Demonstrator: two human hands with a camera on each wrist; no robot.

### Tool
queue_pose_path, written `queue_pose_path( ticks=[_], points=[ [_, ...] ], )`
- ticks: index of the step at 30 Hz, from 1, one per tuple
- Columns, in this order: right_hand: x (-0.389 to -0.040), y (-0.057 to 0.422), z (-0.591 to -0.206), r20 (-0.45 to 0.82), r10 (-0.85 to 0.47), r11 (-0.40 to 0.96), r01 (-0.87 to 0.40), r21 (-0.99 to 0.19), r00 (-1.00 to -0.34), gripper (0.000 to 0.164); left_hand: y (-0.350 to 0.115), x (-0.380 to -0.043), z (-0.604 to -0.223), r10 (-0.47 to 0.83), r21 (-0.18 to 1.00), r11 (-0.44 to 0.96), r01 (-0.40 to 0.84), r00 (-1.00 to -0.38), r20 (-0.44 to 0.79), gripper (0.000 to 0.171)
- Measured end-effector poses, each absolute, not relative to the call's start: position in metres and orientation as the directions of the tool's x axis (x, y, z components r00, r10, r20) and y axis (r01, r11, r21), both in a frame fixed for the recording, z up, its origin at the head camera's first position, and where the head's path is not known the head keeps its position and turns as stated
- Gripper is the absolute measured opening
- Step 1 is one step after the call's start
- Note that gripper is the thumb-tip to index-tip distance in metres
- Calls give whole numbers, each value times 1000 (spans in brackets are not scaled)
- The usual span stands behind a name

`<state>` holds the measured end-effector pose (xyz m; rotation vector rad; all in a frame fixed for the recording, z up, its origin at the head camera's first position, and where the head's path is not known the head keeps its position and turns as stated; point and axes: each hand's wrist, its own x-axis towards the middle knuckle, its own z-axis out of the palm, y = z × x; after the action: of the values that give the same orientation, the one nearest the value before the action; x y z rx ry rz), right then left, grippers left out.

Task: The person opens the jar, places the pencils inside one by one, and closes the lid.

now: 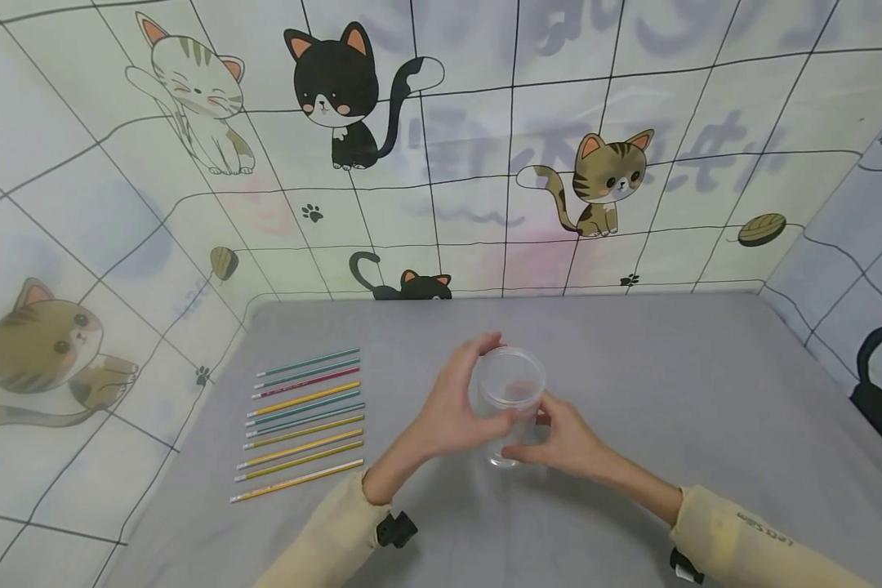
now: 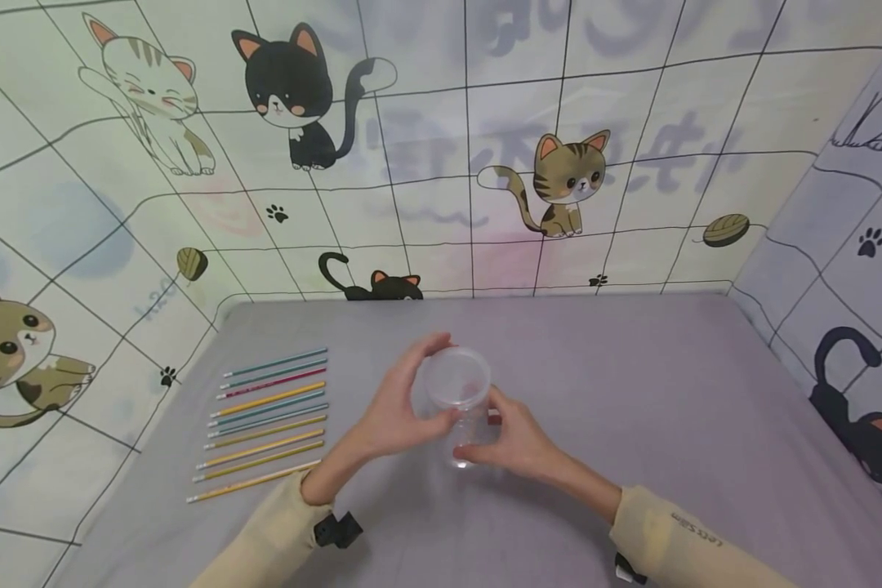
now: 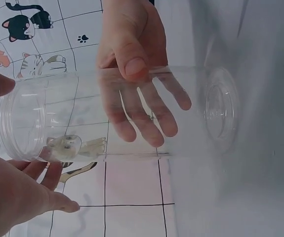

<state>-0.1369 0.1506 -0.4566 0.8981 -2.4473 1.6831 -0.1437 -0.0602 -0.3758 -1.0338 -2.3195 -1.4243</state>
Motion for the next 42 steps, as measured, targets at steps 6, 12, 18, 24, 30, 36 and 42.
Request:
queue_pose_path(
  ticks=[6, 12, 18, 24, 30, 36, 42],
  points=[
    [-137, 151, -456, 320, -440, 258, -459, -850, -839, 72, -56, -140, -377, 369, 696, 363, 620, -781, 503, 74],
    [-137, 151, -458, 301, -452, 259, -446, -857, -840, 77, -53, -138, -378, 349, 701, 361, 615, -786, 510, 86],
    [-136, 151, -460, 300, -446, 257, -442, -859, -843, 75, -54, -140, -375, 409, 646, 317, 694, -715, 567, 75],
    [-136, 151, -459, 303, -444, 269, -448, -853, -843, 75, -51, -139, -373, 360, 636, 399, 660, -751, 554, 71],
    [-136, 150, -458, 298, -442, 266, -440, -858, -846, 75, -53, -140, -371, 365, 648, 408, 643, -766, 529, 70],
    [-136, 151, -456, 301, -451, 258, -446, -857, -840, 74, -56, -142, -370, 421, 634, 364, 682, -728, 541, 67],
    [-137, 150, -456, 304, -453, 266, -453, -851, -838, 75, -53, -138, -371, 354, 637, 438, 634, -774, 526, 78]
  ],
)
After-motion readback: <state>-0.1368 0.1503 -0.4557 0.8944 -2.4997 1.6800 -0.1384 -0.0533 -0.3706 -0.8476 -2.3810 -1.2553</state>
